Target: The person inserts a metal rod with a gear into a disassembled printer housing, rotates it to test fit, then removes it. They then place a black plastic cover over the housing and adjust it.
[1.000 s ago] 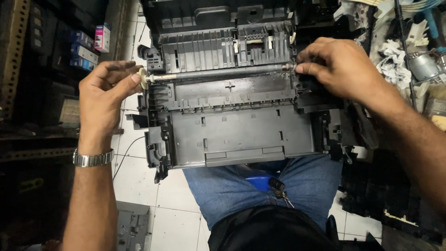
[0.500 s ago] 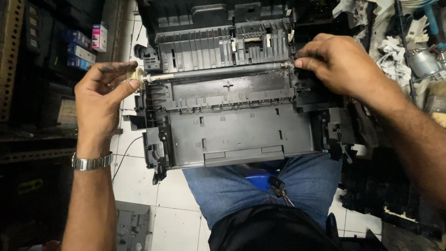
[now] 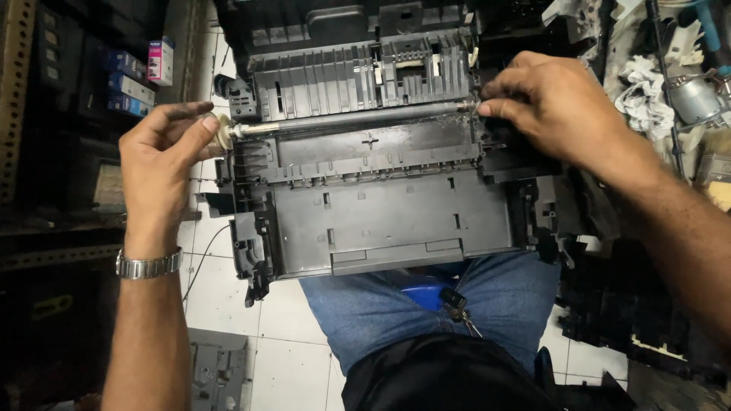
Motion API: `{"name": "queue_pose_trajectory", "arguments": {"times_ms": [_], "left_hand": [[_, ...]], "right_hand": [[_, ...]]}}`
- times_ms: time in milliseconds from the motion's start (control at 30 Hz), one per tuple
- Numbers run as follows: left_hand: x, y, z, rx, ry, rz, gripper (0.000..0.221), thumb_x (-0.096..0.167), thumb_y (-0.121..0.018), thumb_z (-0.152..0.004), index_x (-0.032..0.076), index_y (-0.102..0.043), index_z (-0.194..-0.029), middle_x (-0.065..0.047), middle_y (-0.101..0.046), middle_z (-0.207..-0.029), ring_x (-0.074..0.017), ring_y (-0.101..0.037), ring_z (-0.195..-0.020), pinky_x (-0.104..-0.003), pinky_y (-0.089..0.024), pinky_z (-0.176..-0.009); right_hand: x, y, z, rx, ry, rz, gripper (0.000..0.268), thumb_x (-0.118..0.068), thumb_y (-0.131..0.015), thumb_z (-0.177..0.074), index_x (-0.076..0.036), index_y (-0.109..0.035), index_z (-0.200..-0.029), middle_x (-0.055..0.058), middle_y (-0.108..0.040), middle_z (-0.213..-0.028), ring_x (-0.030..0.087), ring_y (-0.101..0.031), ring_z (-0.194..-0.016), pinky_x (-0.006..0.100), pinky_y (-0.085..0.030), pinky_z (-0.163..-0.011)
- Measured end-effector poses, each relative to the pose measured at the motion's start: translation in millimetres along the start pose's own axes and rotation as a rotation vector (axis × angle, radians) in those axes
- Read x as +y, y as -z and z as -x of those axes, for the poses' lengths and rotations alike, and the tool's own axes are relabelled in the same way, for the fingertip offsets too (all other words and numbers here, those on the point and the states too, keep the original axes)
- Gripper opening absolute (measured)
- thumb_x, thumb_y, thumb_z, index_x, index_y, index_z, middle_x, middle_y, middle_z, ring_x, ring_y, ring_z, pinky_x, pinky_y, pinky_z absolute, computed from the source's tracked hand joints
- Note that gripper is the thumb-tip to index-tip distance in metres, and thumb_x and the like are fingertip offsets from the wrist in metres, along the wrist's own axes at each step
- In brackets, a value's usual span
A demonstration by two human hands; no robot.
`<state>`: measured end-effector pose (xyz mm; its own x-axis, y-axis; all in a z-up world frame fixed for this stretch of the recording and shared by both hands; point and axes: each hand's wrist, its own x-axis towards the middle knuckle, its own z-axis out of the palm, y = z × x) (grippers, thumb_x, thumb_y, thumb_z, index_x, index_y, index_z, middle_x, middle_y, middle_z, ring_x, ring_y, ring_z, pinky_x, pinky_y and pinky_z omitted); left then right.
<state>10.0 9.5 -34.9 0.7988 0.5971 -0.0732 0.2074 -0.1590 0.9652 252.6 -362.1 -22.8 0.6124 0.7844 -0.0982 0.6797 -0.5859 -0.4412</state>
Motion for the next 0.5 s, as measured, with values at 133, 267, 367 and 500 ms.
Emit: {"name": "queue_pose_trajectory", "arguments": {"times_ms": [133,267,367,500], "left_hand": [[7.5,2.1,4.9,-0.049,-0.023,-0.024,0.025,0.014,-0.075,-0.099,0.007,-0.066,-0.121,-0.009,-0.075,-0.117,-0.0139,-0.075,-0.106,-0.024,-0.068,-0.089],[7.7,4.1,7.5,-0.076,-0.098,-0.068,0.026,0.009,-0.074,-0.099,0.005,-0.063,-0.123,-0.01,-0.073,-0.121,-0.0147,-0.072,-0.109,-0.026,-0.065,-0.096],[11.7,5.1,8.3,-0.098,-0.128,-0.139,0.026,0.009,-0.073,-0.1,0.005,-0.063,-0.123,-0.01,-0.071,-0.124,-0.0148,-0.07,-0.111,-0.026,-0.063,-0.097],[37.1,2.7,12.1,-0.106,-0.203,-0.476,0.029,0.015,-0.07,-0.103,0.002,-0.065,-0.129,-0.014,-0.07,-0.132,-0.022,-0.068,-0.12,-0.033,-0.053,-0.102]], "right_hand": [[-3.0,1.9,-2.2,-0.043,-0.092,-0.001,0.032,-0.027,-0.071,-0.101,-0.005,-0.074,-0.124,0.007,-0.063,-0.099,0.025,-0.062,-0.087,0.041,-0.053,-0.075],[-4.4,3.6,-2.8,-0.049,-0.063,0.018,0.03,-0.025,-0.069,-0.103,-0.004,-0.074,-0.124,0.008,-0.064,-0.1,0.026,-0.063,-0.087,0.043,-0.053,-0.077],[-8.5,6.6,-2.7,-0.047,-0.079,0.015,0.025,-0.025,-0.071,-0.102,-0.006,-0.072,-0.119,0.01,-0.068,-0.108,0.027,-0.065,-0.091,0.044,-0.053,-0.079],[-9.5,8.4,-3.1,-0.033,-0.082,0.0,0.025,-0.024,-0.071,-0.102,-0.004,-0.073,-0.116,0.011,-0.071,-0.112,0.029,-0.067,-0.093,0.045,-0.053,-0.08]]}}
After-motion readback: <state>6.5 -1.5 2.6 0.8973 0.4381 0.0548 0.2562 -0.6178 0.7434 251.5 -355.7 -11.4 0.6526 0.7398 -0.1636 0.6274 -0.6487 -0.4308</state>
